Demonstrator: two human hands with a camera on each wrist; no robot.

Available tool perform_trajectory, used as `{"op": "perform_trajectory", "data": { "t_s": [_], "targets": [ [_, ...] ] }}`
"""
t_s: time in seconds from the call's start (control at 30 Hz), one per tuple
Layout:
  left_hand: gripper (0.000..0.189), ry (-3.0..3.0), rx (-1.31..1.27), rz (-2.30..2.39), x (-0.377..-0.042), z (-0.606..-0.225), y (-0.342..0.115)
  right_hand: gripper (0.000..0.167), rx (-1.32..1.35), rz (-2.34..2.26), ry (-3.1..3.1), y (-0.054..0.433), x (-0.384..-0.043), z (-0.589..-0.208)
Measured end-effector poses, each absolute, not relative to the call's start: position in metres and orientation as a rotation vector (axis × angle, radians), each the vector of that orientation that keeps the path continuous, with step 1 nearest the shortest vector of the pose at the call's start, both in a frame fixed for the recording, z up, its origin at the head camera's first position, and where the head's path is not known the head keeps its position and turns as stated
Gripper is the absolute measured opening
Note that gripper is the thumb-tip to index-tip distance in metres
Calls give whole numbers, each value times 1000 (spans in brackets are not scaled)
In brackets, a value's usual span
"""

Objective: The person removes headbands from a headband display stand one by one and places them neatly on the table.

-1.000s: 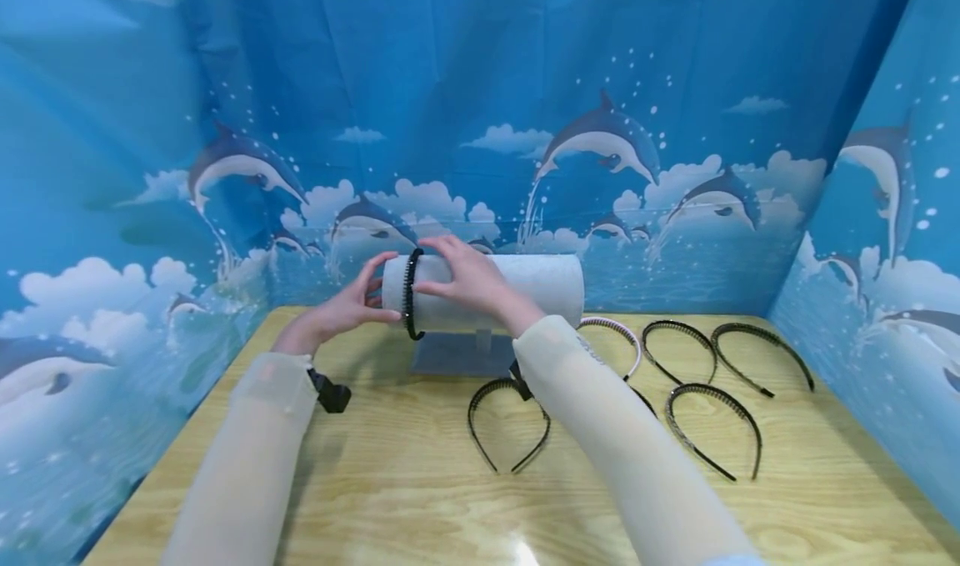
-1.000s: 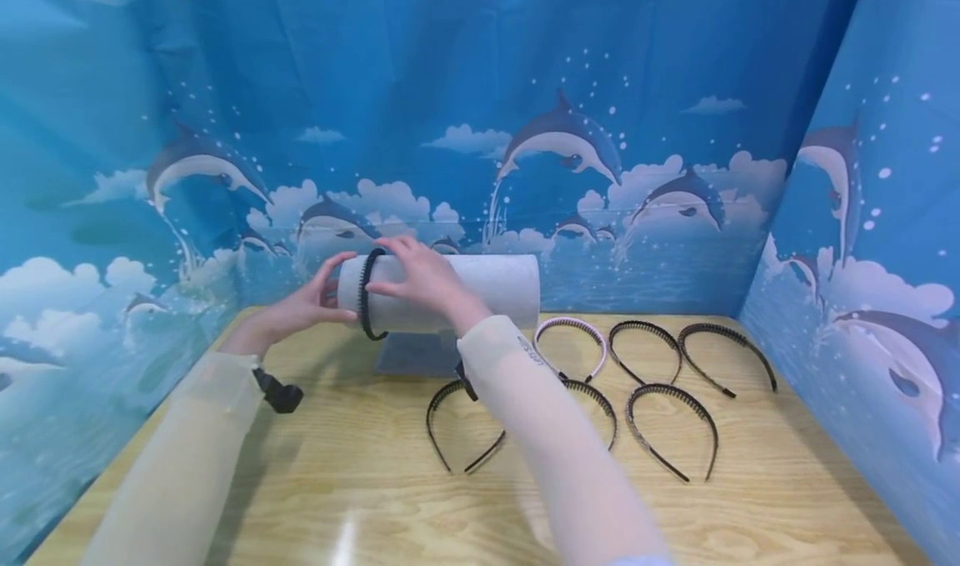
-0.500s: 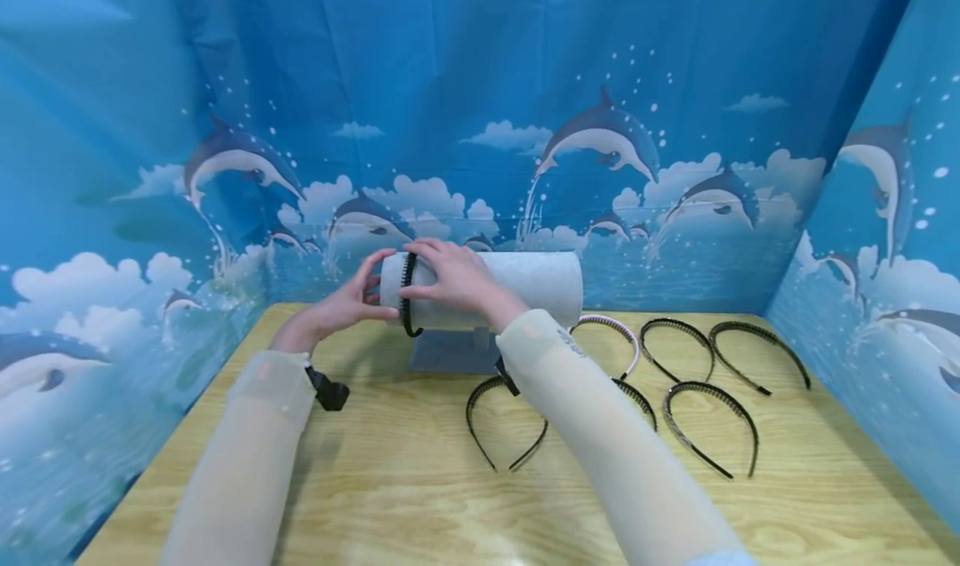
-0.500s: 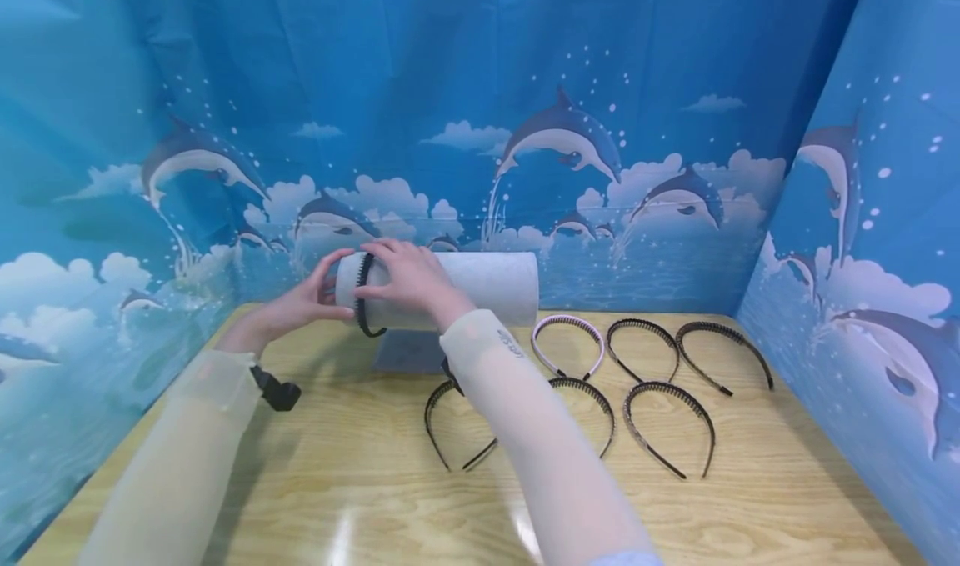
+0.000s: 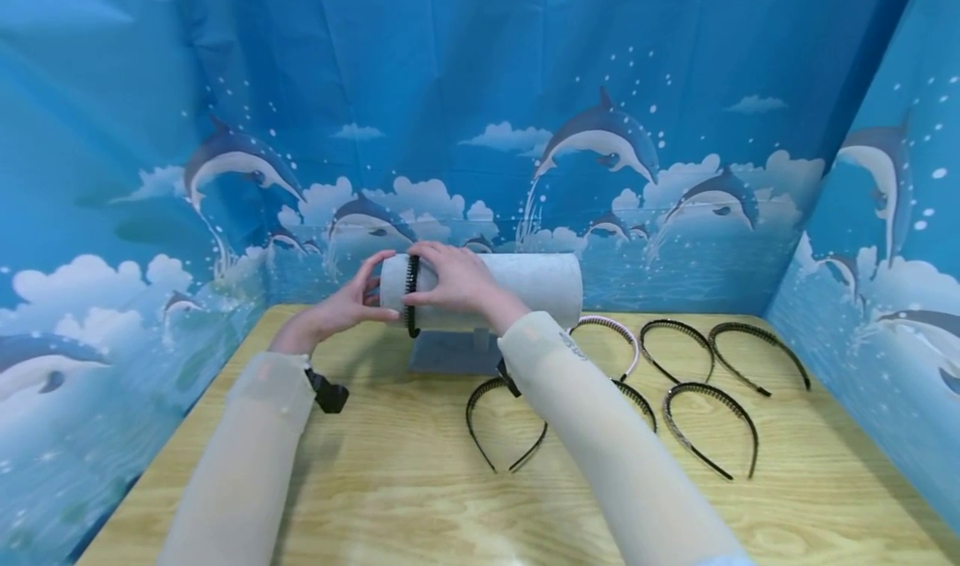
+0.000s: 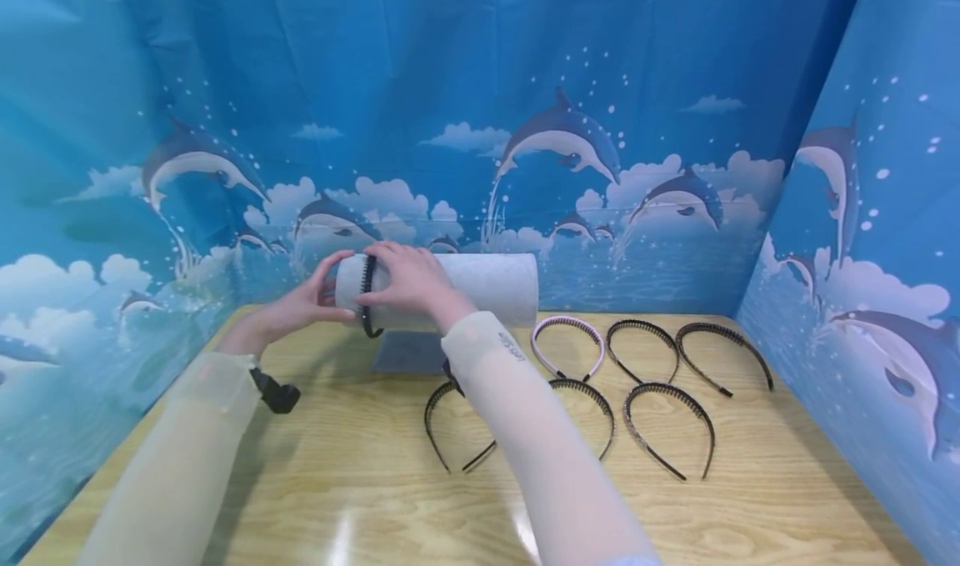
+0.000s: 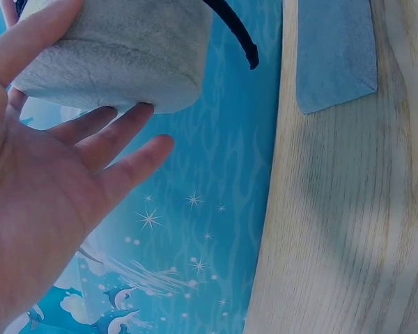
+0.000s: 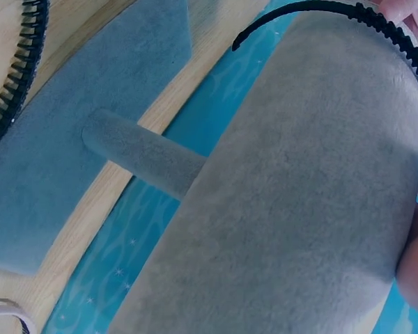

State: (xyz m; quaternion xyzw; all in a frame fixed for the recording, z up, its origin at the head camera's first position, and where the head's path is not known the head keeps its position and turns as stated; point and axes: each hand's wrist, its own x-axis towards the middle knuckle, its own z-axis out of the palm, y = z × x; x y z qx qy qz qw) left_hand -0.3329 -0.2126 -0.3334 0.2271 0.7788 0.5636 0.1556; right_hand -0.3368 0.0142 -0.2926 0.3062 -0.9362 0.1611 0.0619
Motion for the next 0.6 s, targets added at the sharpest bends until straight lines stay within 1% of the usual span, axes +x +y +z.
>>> {"op": "perform_trajectory", "data": {
  "t_s": [0.23, 0.6],
  "targets": [
    [94, 2260, 639, 1600, -333, -334, -212, 77, 943, 460, -2814, 27, -334, -291],
    [95, 2254, 611, 1608, -333, -334, -211, 76, 925, 493, -2800, 65, -330, -293]
  ]
}}
